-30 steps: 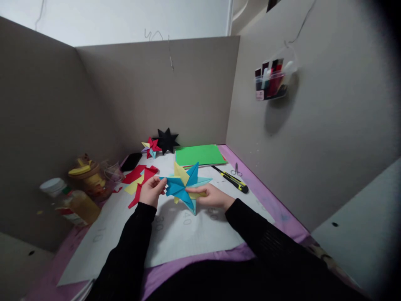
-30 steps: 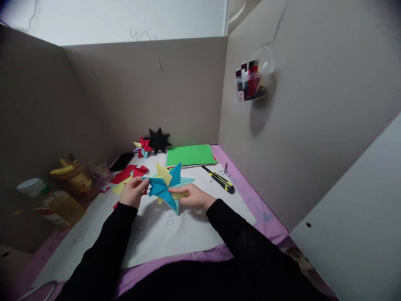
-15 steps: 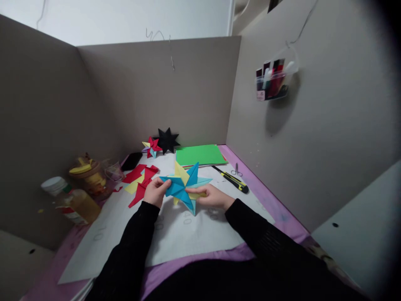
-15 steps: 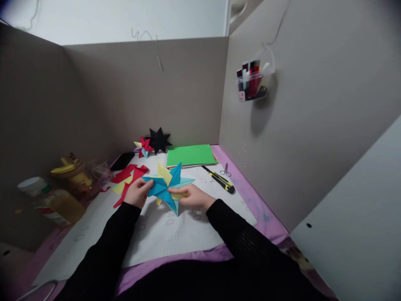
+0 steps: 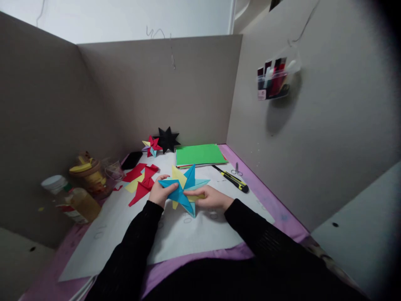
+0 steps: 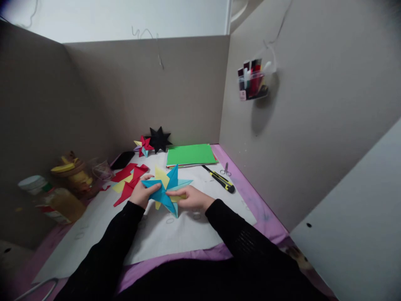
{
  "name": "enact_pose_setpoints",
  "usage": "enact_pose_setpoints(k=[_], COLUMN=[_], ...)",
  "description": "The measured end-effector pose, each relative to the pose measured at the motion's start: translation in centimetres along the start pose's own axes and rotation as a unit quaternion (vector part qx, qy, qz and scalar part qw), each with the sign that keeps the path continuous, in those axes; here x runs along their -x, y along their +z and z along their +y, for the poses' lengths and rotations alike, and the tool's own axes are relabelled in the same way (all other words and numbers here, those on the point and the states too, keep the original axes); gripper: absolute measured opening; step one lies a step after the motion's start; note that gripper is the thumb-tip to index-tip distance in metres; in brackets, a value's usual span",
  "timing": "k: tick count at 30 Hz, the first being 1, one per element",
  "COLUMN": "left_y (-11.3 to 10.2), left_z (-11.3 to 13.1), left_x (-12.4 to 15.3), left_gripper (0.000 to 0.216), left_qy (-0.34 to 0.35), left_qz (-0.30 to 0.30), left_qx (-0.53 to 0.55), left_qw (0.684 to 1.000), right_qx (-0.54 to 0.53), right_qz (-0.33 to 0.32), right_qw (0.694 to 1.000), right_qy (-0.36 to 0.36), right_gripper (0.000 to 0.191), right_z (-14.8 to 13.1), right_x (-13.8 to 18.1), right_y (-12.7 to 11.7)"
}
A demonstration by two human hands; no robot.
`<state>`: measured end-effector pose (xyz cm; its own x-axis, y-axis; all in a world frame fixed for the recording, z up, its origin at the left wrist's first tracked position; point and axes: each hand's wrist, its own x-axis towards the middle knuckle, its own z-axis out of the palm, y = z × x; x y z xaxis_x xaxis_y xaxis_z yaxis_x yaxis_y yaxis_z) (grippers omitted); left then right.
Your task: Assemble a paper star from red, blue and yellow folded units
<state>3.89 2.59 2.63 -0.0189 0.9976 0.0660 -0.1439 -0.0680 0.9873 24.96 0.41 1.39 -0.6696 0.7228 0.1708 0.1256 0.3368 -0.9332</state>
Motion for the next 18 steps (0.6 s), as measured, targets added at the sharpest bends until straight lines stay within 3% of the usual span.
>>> enact_pose_setpoints(k=[9,13,16,18], left_y=[-0.2,-0.8,-1.2,-1.4], left_z=[-0.4,-1.0,-1.0,-0.8], left_x=[-0.3,-0.9,-1.0,-0.9], left_gripper=[0.059,0.061,0.062,0.063], left_qy=[0.031,0.032,0.023,0.007], left_qz=[0.054,0.069,0.055,0.036], left_qx=[-0.031,-0.007,0.006,0.006], left_qw=[0.998,0.997,0.998,0.999], right_qx=[-0.055,-0.153,-0.258,-0.309], right_qz=[0.007,0.111,0.222,0.238], right_qw=[0.998,0.981,0.937,0.918], right_qy=[-0.032,-0.043,-0.077,-0.063], right_gripper=[0.055,0.047,0.073,0.082], right_z=[-0.7,-0.2,0.1,0.1], right_x=[0.1,-0.2,-0.5,-0.5], right_y=[-0.2,0.1,0.0,-0.5])
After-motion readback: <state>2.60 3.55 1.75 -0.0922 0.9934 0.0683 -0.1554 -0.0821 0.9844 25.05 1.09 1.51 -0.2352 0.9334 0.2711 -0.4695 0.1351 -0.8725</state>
